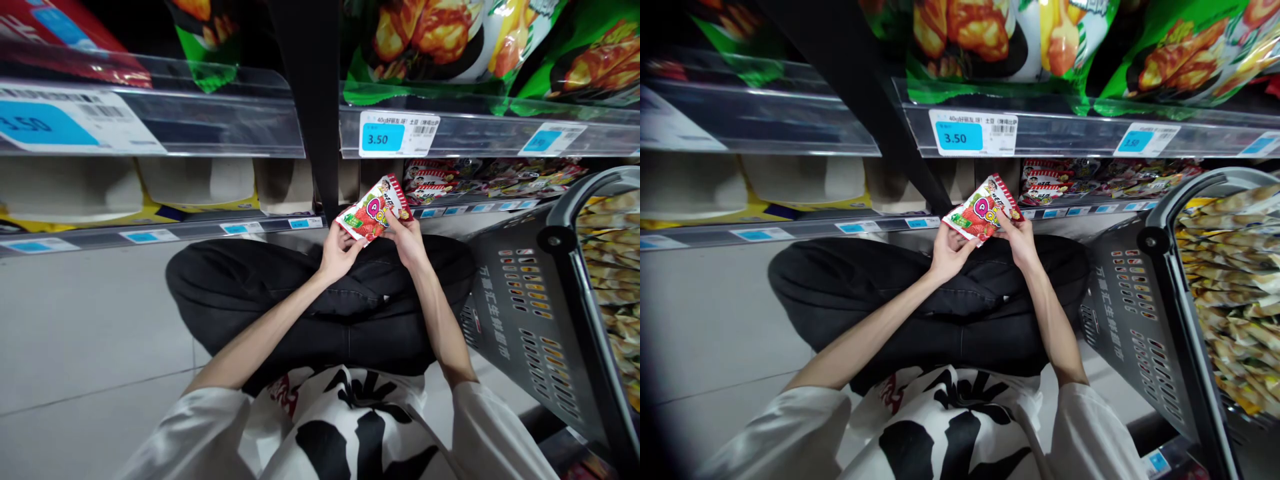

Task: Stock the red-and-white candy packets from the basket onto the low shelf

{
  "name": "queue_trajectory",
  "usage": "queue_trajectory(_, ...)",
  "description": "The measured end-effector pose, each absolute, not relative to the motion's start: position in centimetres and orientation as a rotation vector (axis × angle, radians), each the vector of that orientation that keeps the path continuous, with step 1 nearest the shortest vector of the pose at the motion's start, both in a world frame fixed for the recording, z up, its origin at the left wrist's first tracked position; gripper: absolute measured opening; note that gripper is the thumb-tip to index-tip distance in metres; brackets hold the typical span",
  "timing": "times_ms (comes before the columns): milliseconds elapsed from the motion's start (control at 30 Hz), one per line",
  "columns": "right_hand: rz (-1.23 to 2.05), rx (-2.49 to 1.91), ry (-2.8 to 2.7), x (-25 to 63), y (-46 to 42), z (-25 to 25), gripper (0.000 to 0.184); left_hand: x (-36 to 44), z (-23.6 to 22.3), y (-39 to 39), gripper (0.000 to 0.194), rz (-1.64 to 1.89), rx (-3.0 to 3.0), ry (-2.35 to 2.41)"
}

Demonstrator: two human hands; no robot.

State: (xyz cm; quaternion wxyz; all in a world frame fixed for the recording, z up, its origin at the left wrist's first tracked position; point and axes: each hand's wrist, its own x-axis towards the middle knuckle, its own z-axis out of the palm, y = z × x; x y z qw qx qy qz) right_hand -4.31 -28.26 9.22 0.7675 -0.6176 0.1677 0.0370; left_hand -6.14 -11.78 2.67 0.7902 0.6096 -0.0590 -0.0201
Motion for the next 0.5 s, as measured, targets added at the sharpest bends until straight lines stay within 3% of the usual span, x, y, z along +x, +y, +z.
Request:
queue_trajectory(300,-0.126,-1.41,0.381,-4.2,-28.0,8.0,0.084,-5.9,1.9,-11.7,0.076,-0.044,1.354,-0.103)
queue_trajectory(500,-0.175,-1.391,0.362,-4.1,-28.6,8.2,0.055,-6.1,1.9,-11.7,0.078,-0.023,1.387,-0.11)
